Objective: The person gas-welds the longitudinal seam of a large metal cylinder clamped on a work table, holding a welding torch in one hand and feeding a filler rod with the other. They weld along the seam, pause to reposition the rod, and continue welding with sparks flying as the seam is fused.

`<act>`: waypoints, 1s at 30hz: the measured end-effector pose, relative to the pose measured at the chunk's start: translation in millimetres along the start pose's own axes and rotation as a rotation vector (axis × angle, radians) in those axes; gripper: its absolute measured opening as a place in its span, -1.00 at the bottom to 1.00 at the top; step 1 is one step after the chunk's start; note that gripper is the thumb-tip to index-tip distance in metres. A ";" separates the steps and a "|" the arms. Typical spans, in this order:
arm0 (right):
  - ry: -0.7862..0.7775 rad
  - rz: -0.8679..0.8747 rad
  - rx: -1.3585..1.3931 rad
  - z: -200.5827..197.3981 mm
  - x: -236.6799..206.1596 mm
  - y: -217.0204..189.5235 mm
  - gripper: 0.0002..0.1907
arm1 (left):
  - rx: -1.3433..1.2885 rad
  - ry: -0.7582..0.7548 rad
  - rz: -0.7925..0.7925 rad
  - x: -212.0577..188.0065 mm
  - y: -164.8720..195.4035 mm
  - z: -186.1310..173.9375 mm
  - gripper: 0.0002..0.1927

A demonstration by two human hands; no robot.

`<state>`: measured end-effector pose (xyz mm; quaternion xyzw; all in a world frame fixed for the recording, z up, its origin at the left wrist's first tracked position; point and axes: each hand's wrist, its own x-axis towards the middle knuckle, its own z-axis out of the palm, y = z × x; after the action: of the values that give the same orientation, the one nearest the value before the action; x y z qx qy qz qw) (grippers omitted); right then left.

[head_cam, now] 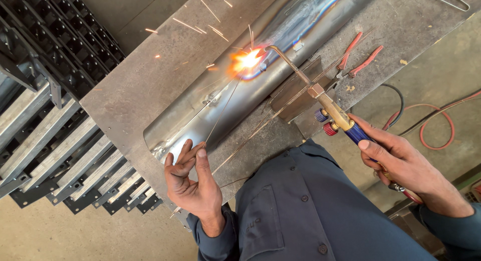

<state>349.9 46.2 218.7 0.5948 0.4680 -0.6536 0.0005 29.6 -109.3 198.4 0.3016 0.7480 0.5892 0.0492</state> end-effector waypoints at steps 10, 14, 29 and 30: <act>-0.017 -0.038 -0.010 -2.1 2.5 6.0 -0.35 | -0.001 0.001 -0.001 -0.4 -0.9 0.3 -0.72; -0.020 -0.057 -0.011 -4.0 4.5 10.7 -0.35 | 0.003 -0.003 0.000 -0.3 -1.8 1.1 -0.73; -0.028 -0.037 -0.010 -4.8 5.6 13.2 -0.34 | 0.005 -0.003 -0.003 -0.2 -2.5 1.5 -0.71; -0.029 -0.041 -0.018 -5.1 6.3 13.3 -0.34 | 0.002 -0.002 -0.003 0.0 -2.5 1.6 -0.71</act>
<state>359.4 45.3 206.5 0.5755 0.4860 -0.6577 -0.0010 29.3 -108.2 195.6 0.3010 0.7490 0.5881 0.0504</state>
